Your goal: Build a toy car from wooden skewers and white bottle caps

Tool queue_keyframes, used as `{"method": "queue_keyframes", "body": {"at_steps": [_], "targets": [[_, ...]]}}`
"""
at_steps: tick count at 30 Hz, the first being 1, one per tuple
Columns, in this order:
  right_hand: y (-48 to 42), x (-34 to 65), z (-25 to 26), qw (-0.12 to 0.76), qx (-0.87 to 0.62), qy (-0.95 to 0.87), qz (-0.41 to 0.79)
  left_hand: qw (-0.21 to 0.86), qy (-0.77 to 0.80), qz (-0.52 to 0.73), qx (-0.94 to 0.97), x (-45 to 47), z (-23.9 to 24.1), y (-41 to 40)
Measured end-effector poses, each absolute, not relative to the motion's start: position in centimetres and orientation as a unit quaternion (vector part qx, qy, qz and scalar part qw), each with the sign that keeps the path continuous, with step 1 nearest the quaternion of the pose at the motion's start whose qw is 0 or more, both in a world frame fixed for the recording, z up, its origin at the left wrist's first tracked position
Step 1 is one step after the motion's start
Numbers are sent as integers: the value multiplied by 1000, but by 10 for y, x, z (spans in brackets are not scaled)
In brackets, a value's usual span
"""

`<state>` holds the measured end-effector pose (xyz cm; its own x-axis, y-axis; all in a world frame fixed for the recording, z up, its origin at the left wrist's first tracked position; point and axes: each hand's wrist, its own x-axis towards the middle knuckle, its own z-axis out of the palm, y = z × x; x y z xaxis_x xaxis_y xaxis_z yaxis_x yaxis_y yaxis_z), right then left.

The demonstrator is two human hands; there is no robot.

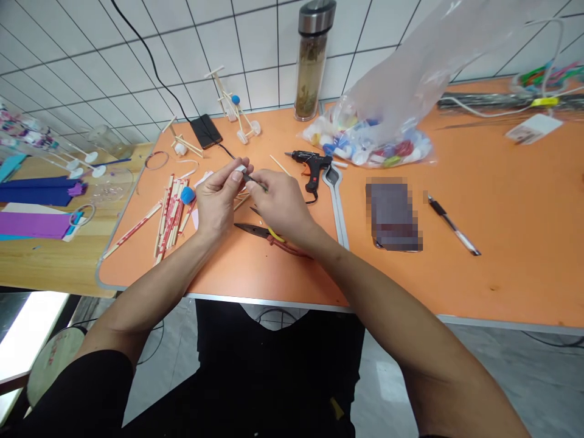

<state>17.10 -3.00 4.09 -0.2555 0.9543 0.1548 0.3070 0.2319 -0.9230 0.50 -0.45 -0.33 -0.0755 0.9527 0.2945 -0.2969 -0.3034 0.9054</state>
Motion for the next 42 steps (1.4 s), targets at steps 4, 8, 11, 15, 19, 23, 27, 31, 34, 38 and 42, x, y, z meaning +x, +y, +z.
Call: {"method": "queue_keyframes", "body": {"at_steps": [4, 8, 11, 15, 19, 23, 27, 31, 34, 38, 42], "targets": [[-18, 178, 38, 403, -387, -592, 581, 485, 331, 633, 503, 2, 0, 0], [-22, 171, 28, 461, -462, -705, 276, 493, 354, 621, 495, -3, 2, 5], [-31, 164, 26, 349, -523, -771, 98, 469, 374, 625, 499, -5, 2, 6], [-37, 162, 32, 337, -541, -760, 128, 457, 360, 639, 502, -2, 3, 1], [-26, 174, 45, 411, -420, -617, 523, 458, 336, 648, 507, 0, 7, -2], [-17, 182, 47, 342, -338, -521, 706, 469, 332, 648, 500, 0, 7, 0], [-27, 170, 38, 416, -486, -681, 356, 496, 358, 642, 462, 1, 2, 1], [-37, 164, 40, 379, -533, -729, 203, 491, 360, 651, 453, 4, 1, -3], [-31, 174, 50, 390, -450, -646, 477, 475, 335, 659, 477, 6, 5, -7], [-22, 181, 54, 339, -382, -598, 618, 484, 336, 651, 479, 4, 7, -4], [-31, 169, 43, 406, -491, -698, 328, 540, 366, 626, 427, -10, 4, 15]]}}
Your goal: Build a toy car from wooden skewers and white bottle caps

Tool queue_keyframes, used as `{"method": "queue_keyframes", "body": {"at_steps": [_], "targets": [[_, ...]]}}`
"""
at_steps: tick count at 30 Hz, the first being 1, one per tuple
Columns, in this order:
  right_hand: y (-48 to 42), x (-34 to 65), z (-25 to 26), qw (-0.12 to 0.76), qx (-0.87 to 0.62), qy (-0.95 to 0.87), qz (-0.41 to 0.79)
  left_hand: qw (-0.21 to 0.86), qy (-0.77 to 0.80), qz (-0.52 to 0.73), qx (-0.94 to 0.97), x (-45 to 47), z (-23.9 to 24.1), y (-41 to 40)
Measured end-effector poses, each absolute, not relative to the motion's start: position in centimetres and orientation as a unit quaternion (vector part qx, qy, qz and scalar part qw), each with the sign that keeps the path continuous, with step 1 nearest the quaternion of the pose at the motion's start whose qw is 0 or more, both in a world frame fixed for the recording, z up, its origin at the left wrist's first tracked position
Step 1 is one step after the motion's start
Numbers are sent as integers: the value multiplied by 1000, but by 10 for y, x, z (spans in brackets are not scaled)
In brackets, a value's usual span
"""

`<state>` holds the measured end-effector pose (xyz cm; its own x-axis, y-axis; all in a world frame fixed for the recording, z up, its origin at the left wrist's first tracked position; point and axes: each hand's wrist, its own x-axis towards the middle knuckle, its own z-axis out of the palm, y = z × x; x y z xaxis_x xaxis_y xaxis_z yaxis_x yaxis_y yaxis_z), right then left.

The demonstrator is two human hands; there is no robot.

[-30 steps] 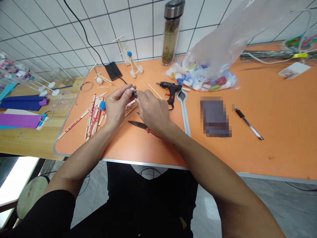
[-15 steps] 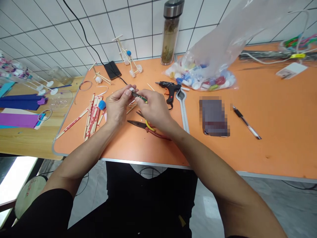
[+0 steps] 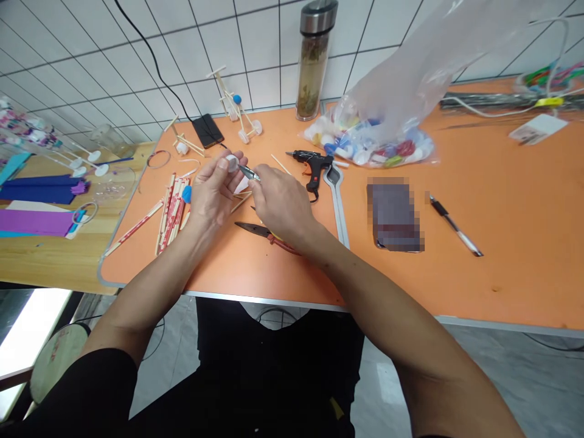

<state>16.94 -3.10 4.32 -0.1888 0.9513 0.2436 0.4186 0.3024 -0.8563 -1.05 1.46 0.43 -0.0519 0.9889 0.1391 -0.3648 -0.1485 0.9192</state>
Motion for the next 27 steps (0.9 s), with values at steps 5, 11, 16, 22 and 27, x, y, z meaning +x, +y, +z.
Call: {"method": "queue_keyframes", "body": {"at_steps": [5, 11, 16, 22, 27], "targets": [[-39, 165, 37, 370, -507, -754, 195, 566, 377, 591, 434, -29, 3, 32], [-37, 170, 38, 371, -509, -761, 156, 590, 368, 581, 423, -28, 8, 29], [-37, 171, 35, 387, -497, -763, 145, 614, 367, 576, 396, -24, 14, 26], [-34, 175, 35, 397, -498, -754, 162, 625, 363, 578, 379, -23, 14, 25], [-31, 182, 36, 395, -508, -753, 138, 598, 368, 588, 401, -28, 15, 27]]}}
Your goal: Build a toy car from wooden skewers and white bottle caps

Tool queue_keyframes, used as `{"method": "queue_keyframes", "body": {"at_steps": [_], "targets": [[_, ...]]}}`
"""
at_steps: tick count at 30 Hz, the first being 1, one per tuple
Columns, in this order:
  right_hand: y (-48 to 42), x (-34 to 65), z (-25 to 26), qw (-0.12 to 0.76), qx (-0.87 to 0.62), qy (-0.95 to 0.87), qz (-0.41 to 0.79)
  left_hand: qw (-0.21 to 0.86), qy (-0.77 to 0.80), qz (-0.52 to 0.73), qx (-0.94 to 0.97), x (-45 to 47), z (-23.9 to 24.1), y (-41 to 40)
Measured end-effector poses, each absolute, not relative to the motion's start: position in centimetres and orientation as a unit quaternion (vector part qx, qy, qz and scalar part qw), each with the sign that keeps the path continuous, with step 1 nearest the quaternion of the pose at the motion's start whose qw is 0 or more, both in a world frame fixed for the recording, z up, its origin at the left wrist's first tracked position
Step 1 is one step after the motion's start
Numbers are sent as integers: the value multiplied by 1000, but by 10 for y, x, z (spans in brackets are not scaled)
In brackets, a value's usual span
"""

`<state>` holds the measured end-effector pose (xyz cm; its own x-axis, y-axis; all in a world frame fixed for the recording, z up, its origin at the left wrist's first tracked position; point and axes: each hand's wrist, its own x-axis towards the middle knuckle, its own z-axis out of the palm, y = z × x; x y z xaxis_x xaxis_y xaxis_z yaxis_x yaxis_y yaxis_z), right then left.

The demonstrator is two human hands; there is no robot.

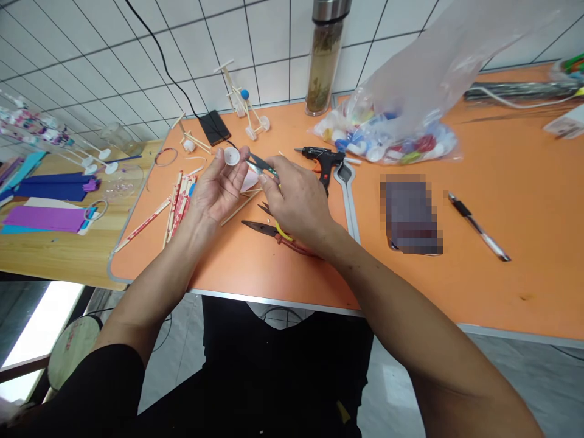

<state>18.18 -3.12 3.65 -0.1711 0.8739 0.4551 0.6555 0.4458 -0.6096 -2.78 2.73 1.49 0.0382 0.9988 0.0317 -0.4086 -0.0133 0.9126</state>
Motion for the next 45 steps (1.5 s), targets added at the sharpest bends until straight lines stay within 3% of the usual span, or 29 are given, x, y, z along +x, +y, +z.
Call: {"method": "queue_keyframes", "body": {"at_steps": [12, 28, 31, 34, 36, 38, 41, 43, 45], "targets": [[-40, 169, 39, 268, -542, -795, 41, 611, 362, 568, 416, -14, 11, 17], [-38, 163, 37, 290, -549, -783, 46, 563, 370, 599, 433, -1, 9, 3], [-37, 163, 43, 355, -533, -752, 157, 524, 348, 630, 455, 3, 6, -1], [-32, 169, 52, 420, -459, -644, 446, 478, 332, 650, 488, 4, 5, -4], [-27, 173, 54, 389, -381, -545, 638, 463, 323, 656, 501, 3, 5, -3], [-25, 175, 52, 369, -355, -515, 688, 460, 321, 656, 505, 1, 3, 0], [-30, 169, 46, 408, -462, -653, 441, 464, 326, 649, 507, -1, -2, 4], [-35, 165, 44, 381, -522, -724, 243, 464, 335, 643, 508, -1, -5, 5], [-38, 165, 45, 370, -530, -732, 214, 460, 339, 640, 513, -1, -6, 4]]}}
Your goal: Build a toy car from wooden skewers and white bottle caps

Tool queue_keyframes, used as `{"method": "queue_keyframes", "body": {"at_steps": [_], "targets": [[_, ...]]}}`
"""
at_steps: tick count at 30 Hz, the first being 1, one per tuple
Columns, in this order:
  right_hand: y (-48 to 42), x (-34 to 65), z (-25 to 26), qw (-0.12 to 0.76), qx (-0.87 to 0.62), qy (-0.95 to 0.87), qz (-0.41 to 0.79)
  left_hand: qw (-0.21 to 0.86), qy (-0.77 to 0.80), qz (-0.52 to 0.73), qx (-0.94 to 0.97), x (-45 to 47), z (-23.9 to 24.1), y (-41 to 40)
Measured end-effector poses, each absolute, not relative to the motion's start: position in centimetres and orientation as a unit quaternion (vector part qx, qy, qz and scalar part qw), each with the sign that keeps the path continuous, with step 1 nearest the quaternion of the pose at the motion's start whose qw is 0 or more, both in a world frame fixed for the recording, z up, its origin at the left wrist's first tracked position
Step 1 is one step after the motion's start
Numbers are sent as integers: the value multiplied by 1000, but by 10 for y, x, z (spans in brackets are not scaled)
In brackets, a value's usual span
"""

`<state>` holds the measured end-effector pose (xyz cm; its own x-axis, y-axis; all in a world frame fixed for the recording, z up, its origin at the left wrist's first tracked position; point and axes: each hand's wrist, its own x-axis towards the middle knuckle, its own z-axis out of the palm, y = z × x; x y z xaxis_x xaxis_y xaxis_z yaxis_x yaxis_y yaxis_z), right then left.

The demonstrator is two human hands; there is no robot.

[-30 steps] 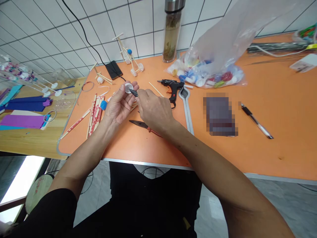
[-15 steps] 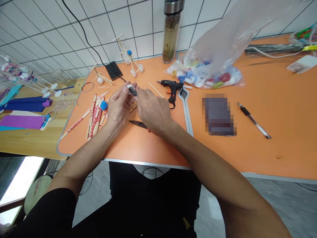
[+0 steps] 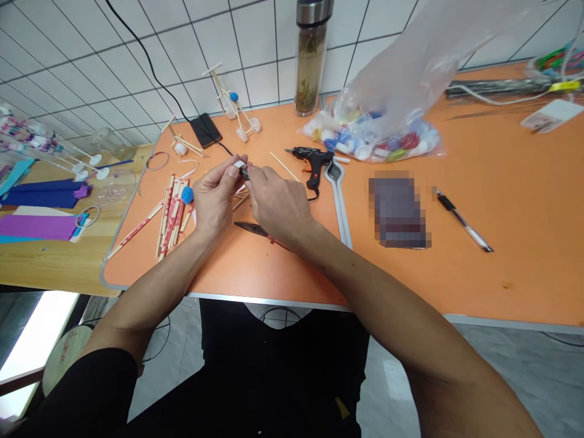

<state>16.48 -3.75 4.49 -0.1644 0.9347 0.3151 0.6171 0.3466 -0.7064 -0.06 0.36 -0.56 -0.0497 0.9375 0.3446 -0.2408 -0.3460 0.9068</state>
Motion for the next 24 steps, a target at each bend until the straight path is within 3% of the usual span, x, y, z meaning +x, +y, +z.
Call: {"method": "queue_keyframes", "body": {"at_steps": [3, 5, 7, 9, 13, 15, 20, 22, 24], "targets": [[-30, 175, 50, 391, -448, -649, 475, 448, 322, 646, 527, 0, -2, 2], [-22, 182, 51, 352, -353, -556, 665, 441, 311, 650, 535, -1, 2, 2], [-17, 183, 48, 330, -304, -512, 733, 441, 310, 649, 536, -1, 3, 3], [-18, 179, 43, 377, -350, -561, 648, 445, 316, 650, 528, -2, 1, 4], [-31, 165, 38, 407, -499, -710, 285, 455, 342, 647, 507, -1, -5, 4], [-34, 165, 40, 408, -501, -698, 307, 452, 341, 648, 509, 1, -5, 2], [-23, 177, 45, 386, -365, -585, 613, 430, 322, 645, 543, 0, 0, 5], [-19, 178, 43, 411, -373, -584, 592, 431, 336, 629, 553, -4, 2, 8], [-19, 176, 39, 452, -438, -645, 432, 429, 358, 613, 558, -8, 5, 11]]}}
